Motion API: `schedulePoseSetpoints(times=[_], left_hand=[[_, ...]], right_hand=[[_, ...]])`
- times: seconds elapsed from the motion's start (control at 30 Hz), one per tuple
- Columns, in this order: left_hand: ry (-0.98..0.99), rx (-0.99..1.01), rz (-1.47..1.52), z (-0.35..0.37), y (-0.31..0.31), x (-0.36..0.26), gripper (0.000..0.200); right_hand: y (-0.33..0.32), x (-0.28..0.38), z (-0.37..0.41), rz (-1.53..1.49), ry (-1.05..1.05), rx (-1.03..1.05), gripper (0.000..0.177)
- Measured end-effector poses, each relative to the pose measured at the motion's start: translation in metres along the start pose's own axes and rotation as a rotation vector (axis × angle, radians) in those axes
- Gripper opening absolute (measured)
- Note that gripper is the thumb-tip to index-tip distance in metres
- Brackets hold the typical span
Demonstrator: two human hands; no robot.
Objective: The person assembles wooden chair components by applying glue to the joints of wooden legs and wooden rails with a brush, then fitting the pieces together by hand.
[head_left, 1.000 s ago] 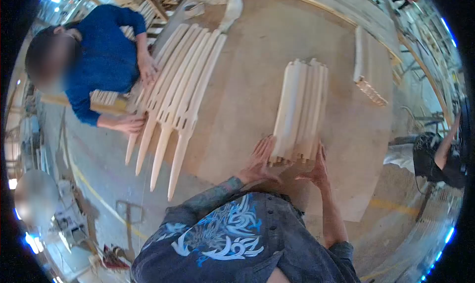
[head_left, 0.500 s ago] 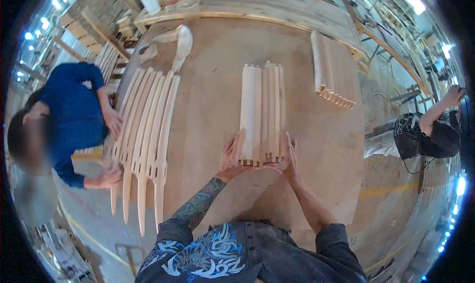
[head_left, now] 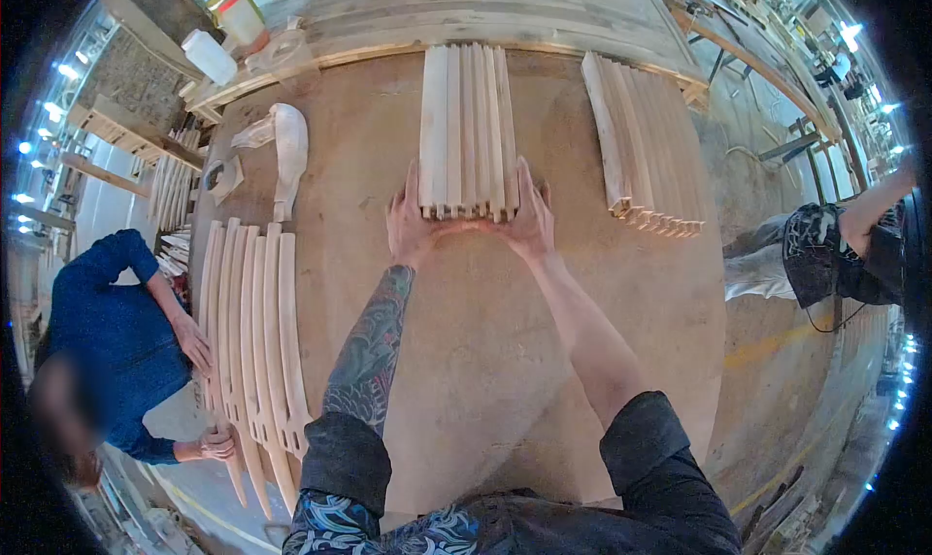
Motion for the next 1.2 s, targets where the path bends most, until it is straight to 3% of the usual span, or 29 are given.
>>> schedulePoseSetpoints(times=[0.07, 0.13, 0.37, 0.57, 0.67, 0.73, 0.87, 0.97, 1.1, 1.17, 1.2], left_hand=[[-0.062, 0.037, 0.027, -0.02, 0.009, 0.009, 0.122], [0.003, -0.115, -0.204, -0.034, 0.014, 0.014, 0.119], [0.067, -0.164, -0.219, -0.035, 0.02, 0.025, 0.116], [0.036, -0.096, -0.214, -0.023, 0.016, 0.011, 0.119], [-0.027, -0.064, -0.096, -0.027, 0.009, 0.001, 0.124], [-0.008, -0.236, -0.093, -0.004, 0.008, -0.002, 0.127], [-0.131, -0.258, -0.087, 0.044, 0.011, -0.006, 0.137], [-0.175, -0.194, -0.17, 0.097, 0.013, -0.027, 0.124], [-0.088, 0.198, -0.246, 0.176, 0.028, -0.061, 0.09], [-0.018, 0.174, -0.335, 0.221, 0.038, -0.07, 0.081], [-0.055, 0.143, -0.341, 0.242, 0.04, -0.07, 0.081]], right_hand=[[0.002, -0.013, -0.022, -0.064, 0.039, -0.041, 0.131], [0.004, -0.021, -0.033, -0.046, 0.026, -0.024, 0.13], [0.004, -0.021, -0.032, -0.019, -0.012, -0.072, 0.126], [0.003, -0.021, -0.032, 0.019, 0.075, 0.033, 0.127], [-0.002, -0.02, -0.029, -0.026, 0.064, -0.025, 0.128], [-0.016, -0.019, -0.006, -0.106, 0.026, -0.053, 0.127], [-0.046, -0.004, 0.067, -0.125, 0.039, -0.049, 0.117], [-0.048, 0.004, 0.121, -0.046, 0.036, -0.106, 0.104], [-0.053, 0.053, 0.193, 0.187, -0.139, 0.084, 0.084], [-0.049, 0.065, 0.227, 0.361, -0.087, 0.157, 0.067], [-0.044, 0.072, 0.243, 0.352, -0.133, 0.173, 0.067]])
Point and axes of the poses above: each hand's wrist, its own z-axis away from the middle knuckle, its own y-axis out of the palm, x = y × z, the point moved 5 cm from there along -z, towards the middle knuckle, and after that the axes turned 9 degrees about x, right-handed, at the moved point
